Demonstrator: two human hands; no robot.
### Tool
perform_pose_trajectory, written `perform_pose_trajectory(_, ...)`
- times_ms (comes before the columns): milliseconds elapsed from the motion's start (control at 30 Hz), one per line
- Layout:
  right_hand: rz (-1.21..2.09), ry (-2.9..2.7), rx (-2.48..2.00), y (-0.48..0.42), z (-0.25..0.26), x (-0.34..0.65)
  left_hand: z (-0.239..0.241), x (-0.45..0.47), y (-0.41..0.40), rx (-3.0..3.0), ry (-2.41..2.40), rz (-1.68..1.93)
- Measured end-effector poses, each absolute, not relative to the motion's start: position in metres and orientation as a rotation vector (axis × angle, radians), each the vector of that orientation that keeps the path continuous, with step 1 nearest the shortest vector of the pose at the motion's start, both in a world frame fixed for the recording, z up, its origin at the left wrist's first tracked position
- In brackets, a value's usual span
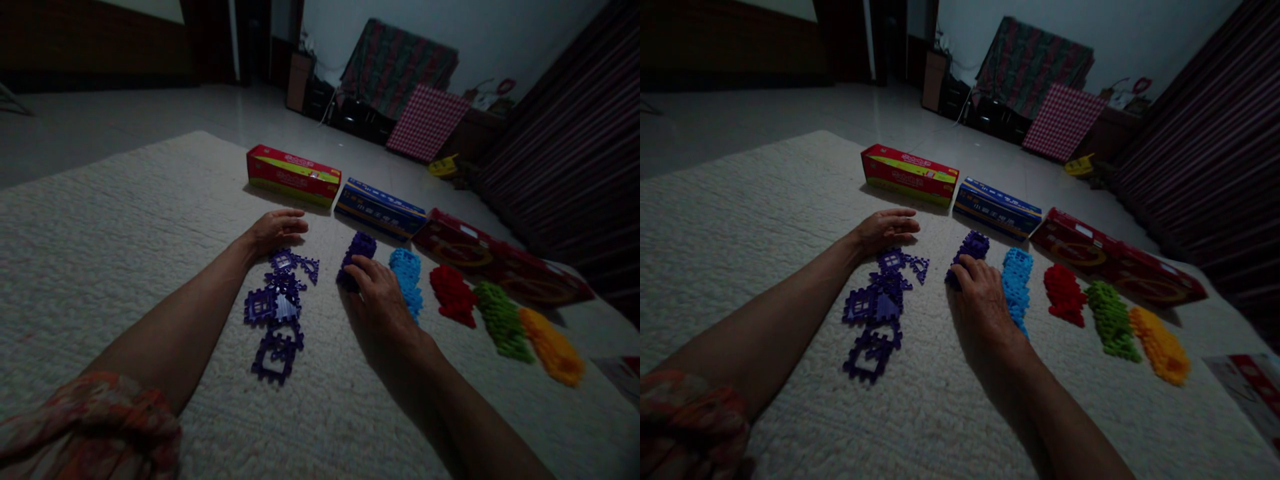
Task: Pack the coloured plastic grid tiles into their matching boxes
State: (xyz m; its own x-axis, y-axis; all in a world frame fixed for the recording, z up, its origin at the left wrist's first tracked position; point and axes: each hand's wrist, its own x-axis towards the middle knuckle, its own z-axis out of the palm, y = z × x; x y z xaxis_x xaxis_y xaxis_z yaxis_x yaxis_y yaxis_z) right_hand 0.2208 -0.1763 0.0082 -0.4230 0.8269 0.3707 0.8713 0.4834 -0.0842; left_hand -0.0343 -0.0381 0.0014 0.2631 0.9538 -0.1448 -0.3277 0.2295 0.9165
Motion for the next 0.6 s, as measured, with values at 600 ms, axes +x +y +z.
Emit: perform_pose_trajectory(600, 0.568, -2.473, -0.855, -0.231, 0.032, 0.165, -0.002, -0.035, -0.034, 0.975, 0.866, 1.031)
